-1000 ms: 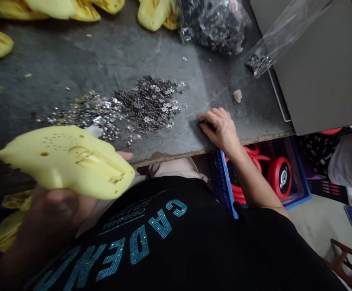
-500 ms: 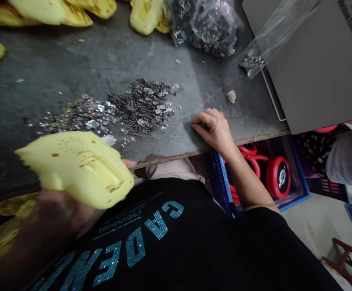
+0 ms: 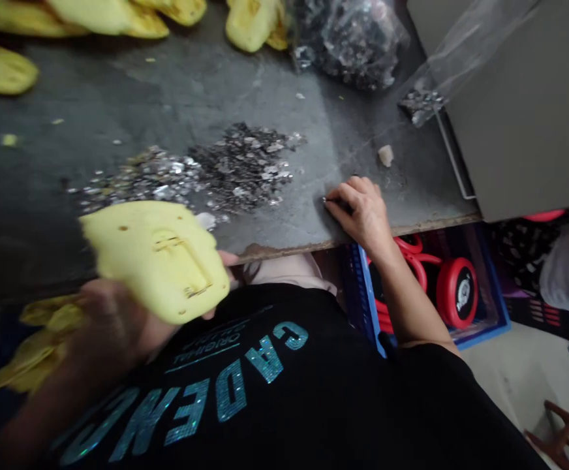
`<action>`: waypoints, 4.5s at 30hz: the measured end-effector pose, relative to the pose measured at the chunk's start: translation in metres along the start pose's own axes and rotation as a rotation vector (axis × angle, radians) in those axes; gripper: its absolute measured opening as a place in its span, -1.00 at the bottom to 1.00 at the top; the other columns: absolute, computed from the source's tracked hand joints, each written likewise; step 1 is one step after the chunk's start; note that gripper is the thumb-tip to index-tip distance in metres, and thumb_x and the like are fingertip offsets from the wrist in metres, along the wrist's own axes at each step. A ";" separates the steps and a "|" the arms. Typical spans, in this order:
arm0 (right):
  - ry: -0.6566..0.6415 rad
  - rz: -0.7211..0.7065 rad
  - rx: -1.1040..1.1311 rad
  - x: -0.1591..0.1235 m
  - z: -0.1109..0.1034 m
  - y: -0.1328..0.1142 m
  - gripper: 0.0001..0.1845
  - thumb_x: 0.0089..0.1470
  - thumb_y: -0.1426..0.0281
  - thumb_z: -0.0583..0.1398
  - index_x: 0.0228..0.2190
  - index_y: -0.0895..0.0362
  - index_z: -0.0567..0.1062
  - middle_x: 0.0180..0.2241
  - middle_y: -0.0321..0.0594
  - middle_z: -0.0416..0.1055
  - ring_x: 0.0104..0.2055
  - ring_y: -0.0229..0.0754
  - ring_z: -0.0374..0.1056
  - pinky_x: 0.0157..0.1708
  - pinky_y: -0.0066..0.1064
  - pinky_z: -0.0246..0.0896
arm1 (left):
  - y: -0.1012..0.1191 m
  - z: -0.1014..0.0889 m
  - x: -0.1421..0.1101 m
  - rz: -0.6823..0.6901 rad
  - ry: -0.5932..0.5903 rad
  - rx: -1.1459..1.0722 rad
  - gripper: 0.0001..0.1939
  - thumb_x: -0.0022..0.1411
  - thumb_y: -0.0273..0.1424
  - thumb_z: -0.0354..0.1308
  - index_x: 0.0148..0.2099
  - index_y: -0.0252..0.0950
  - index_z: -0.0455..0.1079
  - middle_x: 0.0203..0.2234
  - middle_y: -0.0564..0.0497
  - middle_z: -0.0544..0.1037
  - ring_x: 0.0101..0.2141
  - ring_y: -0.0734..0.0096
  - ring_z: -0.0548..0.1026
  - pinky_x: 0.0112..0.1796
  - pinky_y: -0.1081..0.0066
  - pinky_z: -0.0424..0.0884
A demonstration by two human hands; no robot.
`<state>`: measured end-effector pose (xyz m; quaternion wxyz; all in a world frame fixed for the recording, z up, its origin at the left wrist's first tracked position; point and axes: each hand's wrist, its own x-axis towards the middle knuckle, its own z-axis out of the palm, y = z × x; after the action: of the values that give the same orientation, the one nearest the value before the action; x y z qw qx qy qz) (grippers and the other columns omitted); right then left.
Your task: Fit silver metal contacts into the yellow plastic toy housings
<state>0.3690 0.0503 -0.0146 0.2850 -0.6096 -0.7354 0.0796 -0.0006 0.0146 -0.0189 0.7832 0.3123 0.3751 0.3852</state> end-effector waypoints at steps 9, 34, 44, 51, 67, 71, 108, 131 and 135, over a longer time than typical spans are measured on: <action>-0.177 -0.463 0.466 0.034 -0.009 -0.106 -0.95 0.42 0.33 0.34 -0.12 -0.01 0.65 -0.19 -0.29 0.72 -0.17 -0.12 0.62 -0.08 -0.18 0.43 | 0.004 0.029 0.006 0.006 -0.169 -0.171 0.00 0.17 0.43 0.34 0.30 -0.27 0.54 -0.10 -0.22 0.79 -0.30 0.07 0.76 -0.61 0.47 0.51; -0.229 -0.951 0.123 0.061 0.011 -0.136 -0.80 0.55 0.34 0.16 0.09 0.05 0.53 -0.12 -0.19 0.58 -0.10 -0.10 0.46 -0.11 -0.17 0.48 | 0.010 0.017 0.000 -0.133 -0.271 -0.295 -0.10 0.28 0.34 0.29 0.31 -0.28 0.37 -0.28 -0.15 0.75 -0.43 0.04 0.75 -0.60 0.43 0.52; -0.150 -0.760 0.223 0.046 0.012 -0.135 -0.88 0.50 0.43 0.24 0.00 0.03 0.56 -0.10 -0.20 0.65 -0.12 -0.15 0.53 -0.10 -0.23 0.48 | 0.013 0.023 -0.001 -0.094 -0.278 -0.325 -0.28 0.35 0.19 0.31 0.20 -0.33 0.45 -0.25 -0.18 0.76 -0.33 -0.01 0.78 -0.51 0.38 0.62; -0.023 -0.788 0.270 0.030 0.026 -0.132 -0.78 0.49 0.35 0.23 0.10 0.01 0.59 -0.06 -0.15 0.66 -0.14 -0.09 0.51 -0.16 -0.16 0.43 | 0.012 0.026 -0.008 -0.089 -0.246 -0.324 -0.27 0.23 0.24 0.43 0.13 -0.23 0.50 -0.27 -0.11 0.76 -0.36 0.00 0.79 -0.50 0.32 0.67; -0.462 -0.356 0.654 0.043 0.012 -0.140 -0.49 0.32 0.12 0.43 0.18 0.10 0.63 0.10 -0.10 0.65 -0.03 -0.13 0.59 -0.16 -0.32 0.56 | 0.008 0.036 -0.038 0.088 -0.124 -0.138 -0.06 0.20 0.28 0.46 0.39 -0.19 0.41 -0.11 -0.05 0.77 -0.31 0.11 0.77 -0.52 0.44 0.56; -0.536 -0.360 0.624 0.048 0.010 -0.146 -0.46 0.25 0.21 0.45 0.19 0.12 0.59 0.18 -0.05 0.61 0.04 -0.09 0.59 -0.18 -0.34 0.56 | 0.010 0.044 -0.044 0.150 0.013 -0.100 -0.09 0.16 0.16 0.57 0.41 -0.04 0.39 0.12 -0.09 0.71 -0.05 -0.03 0.77 -0.38 0.37 0.69; -0.059 -0.444 -0.175 0.039 0.069 -0.094 -0.82 0.48 0.27 0.25 -0.14 -0.06 0.70 -0.17 -0.19 0.58 -0.07 0.02 0.32 -0.03 -0.03 0.18 | 0.022 -0.028 -0.044 0.183 0.145 -0.033 -0.32 0.38 0.16 0.37 0.36 -0.09 0.56 0.12 -0.08 0.75 -0.12 0.02 0.79 -0.35 0.41 0.75; -0.526 -0.437 -0.301 0.054 0.035 -0.113 -0.86 0.38 0.37 0.28 -0.28 0.05 0.62 -0.25 -0.16 0.58 -0.11 0.01 0.30 -0.11 -0.14 -0.08 | 0.011 -0.018 -0.033 0.163 -0.026 -0.088 -0.32 0.36 0.01 0.47 0.35 -0.22 0.46 0.11 -0.18 0.74 -0.10 -0.12 0.82 -0.40 0.32 0.79; -0.530 -0.367 -0.165 0.032 0.023 -0.106 -0.86 0.37 0.39 0.29 -0.29 0.05 0.62 -0.27 -0.19 0.59 -0.13 -0.01 0.33 -0.12 -0.17 -0.08 | 0.013 -0.015 -0.032 0.154 -0.028 -0.099 -0.33 0.34 -0.02 0.50 0.33 -0.23 0.49 0.10 -0.16 0.76 -0.10 -0.08 0.82 -0.39 0.35 0.79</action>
<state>0.2641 0.0604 0.0260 0.0430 -0.4462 -0.8854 0.1230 -0.0314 -0.0028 -0.0059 0.7710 0.3063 0.3197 0.4578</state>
